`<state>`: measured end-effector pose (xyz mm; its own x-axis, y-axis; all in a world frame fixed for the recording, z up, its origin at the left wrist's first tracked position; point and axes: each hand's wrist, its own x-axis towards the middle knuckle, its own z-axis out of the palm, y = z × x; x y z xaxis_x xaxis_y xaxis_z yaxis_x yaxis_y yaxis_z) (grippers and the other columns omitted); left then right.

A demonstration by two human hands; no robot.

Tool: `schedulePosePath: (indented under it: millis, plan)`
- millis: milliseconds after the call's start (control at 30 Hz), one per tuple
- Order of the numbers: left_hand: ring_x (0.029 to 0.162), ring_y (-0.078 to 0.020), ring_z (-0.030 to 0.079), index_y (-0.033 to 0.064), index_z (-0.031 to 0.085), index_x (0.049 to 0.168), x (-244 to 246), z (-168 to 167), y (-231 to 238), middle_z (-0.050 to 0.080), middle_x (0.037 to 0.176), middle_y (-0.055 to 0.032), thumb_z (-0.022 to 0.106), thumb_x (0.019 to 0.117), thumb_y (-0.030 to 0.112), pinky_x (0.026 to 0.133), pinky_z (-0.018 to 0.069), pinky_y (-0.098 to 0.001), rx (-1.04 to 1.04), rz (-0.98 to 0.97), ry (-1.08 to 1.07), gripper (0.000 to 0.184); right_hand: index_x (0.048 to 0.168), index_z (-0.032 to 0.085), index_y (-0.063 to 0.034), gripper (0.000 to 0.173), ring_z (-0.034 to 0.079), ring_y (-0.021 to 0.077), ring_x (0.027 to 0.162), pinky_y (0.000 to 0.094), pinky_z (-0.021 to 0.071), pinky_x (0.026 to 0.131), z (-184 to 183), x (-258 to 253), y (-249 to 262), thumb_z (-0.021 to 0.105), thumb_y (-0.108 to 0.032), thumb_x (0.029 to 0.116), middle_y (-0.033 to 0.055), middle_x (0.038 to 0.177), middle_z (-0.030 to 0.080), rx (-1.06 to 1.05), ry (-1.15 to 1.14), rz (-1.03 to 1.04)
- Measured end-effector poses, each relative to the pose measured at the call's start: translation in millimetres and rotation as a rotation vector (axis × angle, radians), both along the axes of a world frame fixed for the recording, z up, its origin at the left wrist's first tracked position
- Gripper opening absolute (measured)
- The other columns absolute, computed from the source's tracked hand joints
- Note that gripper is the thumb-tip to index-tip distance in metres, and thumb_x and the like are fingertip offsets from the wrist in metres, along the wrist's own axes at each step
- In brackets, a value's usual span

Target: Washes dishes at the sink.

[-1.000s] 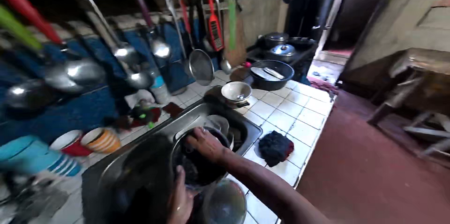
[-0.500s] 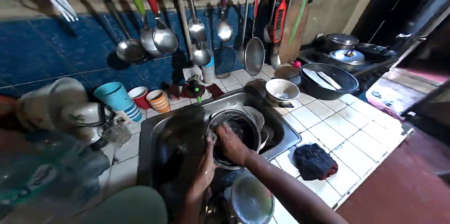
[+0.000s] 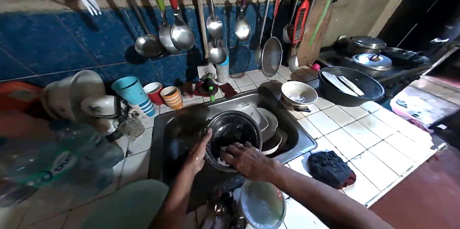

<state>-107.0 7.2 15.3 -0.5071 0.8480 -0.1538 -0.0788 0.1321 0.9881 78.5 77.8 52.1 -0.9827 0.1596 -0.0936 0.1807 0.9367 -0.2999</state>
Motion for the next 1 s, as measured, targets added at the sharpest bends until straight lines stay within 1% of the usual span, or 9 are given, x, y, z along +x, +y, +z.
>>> schedulePosePath:
  millis: [67,133,233,367,433,533,700,900,1000]
  plan:
    - [0.15,-0.0307,0.032,0.0213,0.014,0.165,-12.8,3.2,-5.4,0.021,0.168,-0.0111,0.042,0.1083,0.041,0.111,0.039,-0.0599,-0.011,-0.153,0.129,0.067,0.139,0.058,-0.0043,0.047,0.057,0.0493,0.123,0.065,0.0472,0.098,18.6,4.2,8.5,0.068,-0.002,0.0923,0.029,0.134,0.059,-0.043,-0.036,0.056]
    - [0.148,-0.0228,0.036,0.007,0.031,0.159,-15.1,12.8,-18.0,0.034,0.163,-0.0133,0.04,0.1069,0.043,0.119,0.0346,-0.0455,0.04,-0.317,0.343,0.064,0.134,0.062,0.0016,0.045,0.063,0.0401,0.118,0.0581,0.0473,0.102,45.2,10.8,25.4,0.074,-0.008,0.0918,0.0259,0.127,0.065,-0.281,0.042,0.022]
    - [0.106,-0.0037,0.065,-0.0028,0.066,0.122,4.1,31.7,-30.1,0.071,0.114,-0.0051,0.061,0.0993,0.025,0.097,0.0529,-0.0242,0.167,-0.37,0.432,0.036,0.124,0.063,0.0045,0.048,0.067,0.0152,0.1,0.0359,0.054,0.094,59.4,17.3,48.1,0.082,-0.017,0.0849,0.0147,0.11,0.07,-0.564,0.377,-0.176]
    - [0.068,-0.0027,0.062,0.0003,0.066,0.103,40.3,27.0,-18.3,0.064,0.079,0.0035,0.051,0.1037,0.014,0.066,0.055,-0.0209,0.251,-0.14,0.153,0.021,0.107,0.069,0.0012,0.044,0.065,0.0068,0.092,0.0282,0.0548,0.088,34.4,5.5,41.8,0.081,-0.034,0.084,0.0056,0.098,0.07,-0.471,0.967,-0.483]
    - [0.073,-0.0038,0.062,-0.0064,0.065,0.108,64.4,33.3,-16.9,0.065,0.085,-0.0037,0.052,0.1027,0.006,0.069,0.054,-0.0206,0.183,0.049,0.202,0.019,0.09,0.074,0.0026,0.04,0.066,0.027,0.106,0.0443,0.0511,0.097,14.4,-8.2,15.4,0.08,-0.037,0.0826,0.0173,0.103,0.072,-0.219,1.1,-0.392]
    - [0.097,-0.0081,0.063,-0.0144,0.061,0.117,91.0,34.4,-22.4,0.067,0.105,-0.0181,0.054,0.0994,0.001,0.091,0.0503,-0.0234,0.185,0.178,0.381,0.024,0.094,0.074,0.002,0.038,0.06,0.045,0.124,0.0636,0.0404,0.109,1.8,-18.5,0.8,0.07,-0.034,0.0868,0.0252,0.123,0.069,-0.035,1.036,-0.329]
    - [0.088,0.0079,0.062,-0.0077,0.064,0.112,83.0,24.1,-30.7,0.066,0.094,0.0035,0.048,0.1059,0.015,0.085,0.052,-0.0126,0.465,0.314,0.279,0.029,0.112,0.064,0.0026,0.027,0.064,0.007,0.086,0.028,0.0551,0.082,21.7,1.7,58.6,0.058,-0.019,0.0957,0.0063,0.095,0.068,-0.668,1.088,-0.783]
    - [0.093,0.0,0.061,-0.0112,0.064,0.116,73.2,23.3,-16.0,0.068,0.101,-0.0098,0.047,0.1066,0.014,0.089,0.0502,-0.0196,0.288,0.12,0.35,0.031,0.11,0.072,0.003,0.039,0.072,0.0431,0.097,0.0606,0.0542,0.087,46.0,-17.6,25.4,0.073,-0.029,0.0862,0.0247,0.1,0.073,0.071,0.704,-0.399]
    - [0.094,-0.0007,0.061,-0.0106,0.064,0.116,71.5,25.3,-11.7,0.067,0.103,-0.0085,0.048,0.1071,0.015,0.09,0.0498,-0.02,0.34,0.241,0.218,0.031,0.119,0.07,0.0028,0.039,0.07,0.0323,0.105,0.0526,0.0533,0.096,42.0,-18.7,46.9,0.068,-0.028,0.095,0.0201,0.109,0.073,-0.26,0.743,-0.526]
